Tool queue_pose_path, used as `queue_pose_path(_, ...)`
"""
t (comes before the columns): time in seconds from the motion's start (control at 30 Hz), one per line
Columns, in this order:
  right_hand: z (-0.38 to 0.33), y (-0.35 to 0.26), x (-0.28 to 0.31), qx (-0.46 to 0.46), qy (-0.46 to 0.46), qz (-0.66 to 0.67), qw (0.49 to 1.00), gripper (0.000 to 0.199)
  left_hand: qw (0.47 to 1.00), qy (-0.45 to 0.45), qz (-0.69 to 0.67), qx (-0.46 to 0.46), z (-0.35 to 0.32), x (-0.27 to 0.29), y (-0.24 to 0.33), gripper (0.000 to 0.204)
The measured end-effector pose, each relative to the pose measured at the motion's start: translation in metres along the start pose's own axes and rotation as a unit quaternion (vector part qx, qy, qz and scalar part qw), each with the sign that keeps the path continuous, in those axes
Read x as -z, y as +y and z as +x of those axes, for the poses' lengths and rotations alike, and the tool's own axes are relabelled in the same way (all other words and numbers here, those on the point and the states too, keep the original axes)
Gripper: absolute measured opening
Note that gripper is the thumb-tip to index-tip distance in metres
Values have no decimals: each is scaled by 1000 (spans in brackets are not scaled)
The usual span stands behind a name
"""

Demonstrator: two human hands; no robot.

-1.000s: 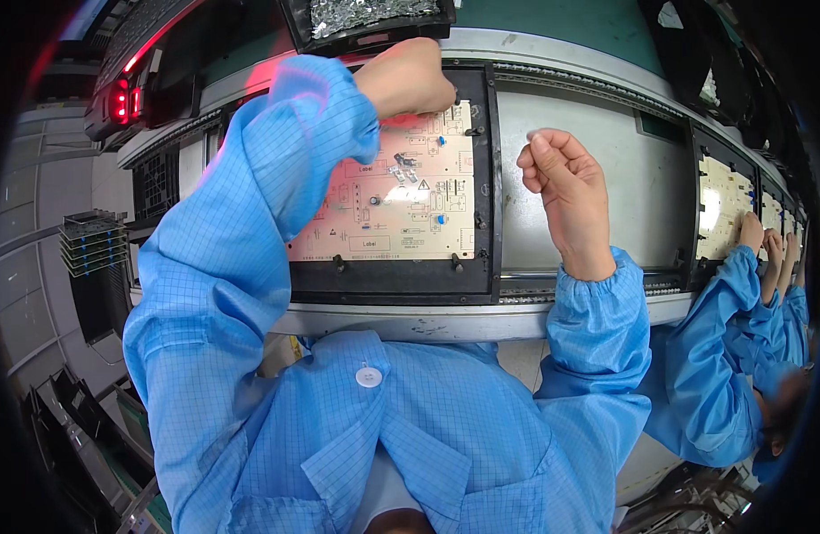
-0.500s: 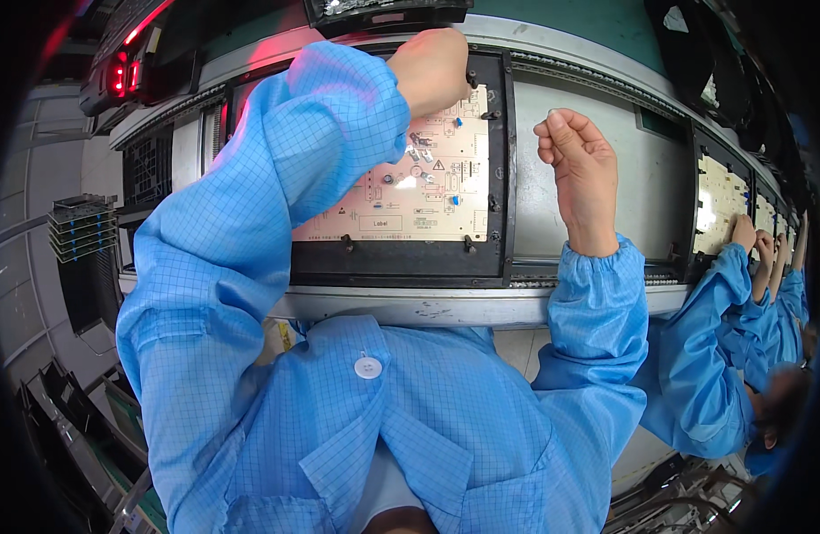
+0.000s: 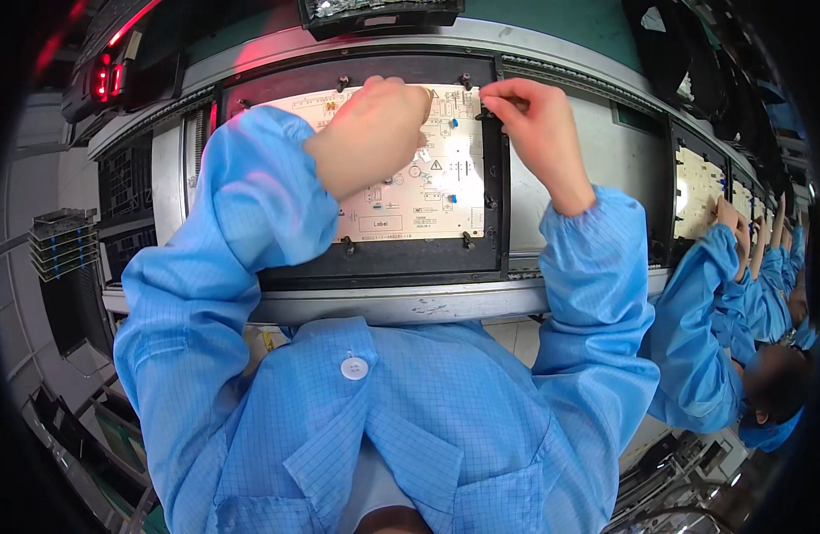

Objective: Placing electronic components on boards and moving them along an assembly line.

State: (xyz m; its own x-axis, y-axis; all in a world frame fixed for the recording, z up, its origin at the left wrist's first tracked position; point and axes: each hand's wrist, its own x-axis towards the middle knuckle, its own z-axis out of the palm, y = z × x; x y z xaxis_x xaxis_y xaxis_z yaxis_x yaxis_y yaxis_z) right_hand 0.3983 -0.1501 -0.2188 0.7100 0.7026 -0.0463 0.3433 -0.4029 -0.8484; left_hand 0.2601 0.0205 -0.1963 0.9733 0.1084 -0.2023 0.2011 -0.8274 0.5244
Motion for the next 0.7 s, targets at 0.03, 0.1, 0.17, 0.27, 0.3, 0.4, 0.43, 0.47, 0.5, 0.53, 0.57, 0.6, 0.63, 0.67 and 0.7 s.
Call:
queue_pose_path(0.03,5,-2,-6,5,-1,-24,1000,16,998,46,29,-26,-6,-10,-5,11)
queue_pose_path(0.1,10,-8,-13,11,-4,-51,999,16,993,93,54,-51,-10,-16,-10,10)
queue_pose_path(0.17,13,-14,-17,-4,6,-75,997,21,992,74,75,-64,-10,-17,-13,14)
queue_pose_path(0.27,18,-15,-21,-17,42,-92,995,27,991,92,58,-79,-9,-19,-16,12)
queue_pose_path(0.3,21,-13,-22,-18,41,-95,994,27,991,92,55,-79,-9,-18,-16,12)
queue_pose_path(0.4,27,-8,-23,-43,34,-95,994,31,993,94,-29,-60,-10,-7,-17,10)
queue_pose_path(0.43,28,-10,-23,-52,33,-98,993,31,994,83,-62,-42,-10,-4,-18,10)
queue_pose_path(0.47,29,-11,-23,-61,33,-101,993,32,993,71,-96,-25,-10,0,-19,10)
queue_pose_path(0.5,30,-12,-23,-61,32,-102,992,32,992,72,-97,-25,-10,5,-19,10)
queue_pose_path(0.53,30,-12,-23,-65,38,-119,990,32,991,67,-114,-14,-10,10,-18,12)
queue_pose_path(0.57,30,-14,-24,-69,45,-136,987,31,989,62,-131,-3,-10,14,-17,14)
queue_pose_path(0.6,29,-18,-27,-71,42,-135,987,31,989,60,-132,0,-7,14,-20,14)
queue_pose_path(0.63,25,-25,-32,-25,67,-209,975,31,987,75,-145,12,-4,13,-23,16)
queue_pose_path(0.67,21,-30,-37,22,91,-280,955,30,983,89,-158,23,-1,13,-26,18)
queue_pose_path(0.7,17,-34,-40,23,92,-280,955,30,983,90,-157,23,0,17,-27,18)
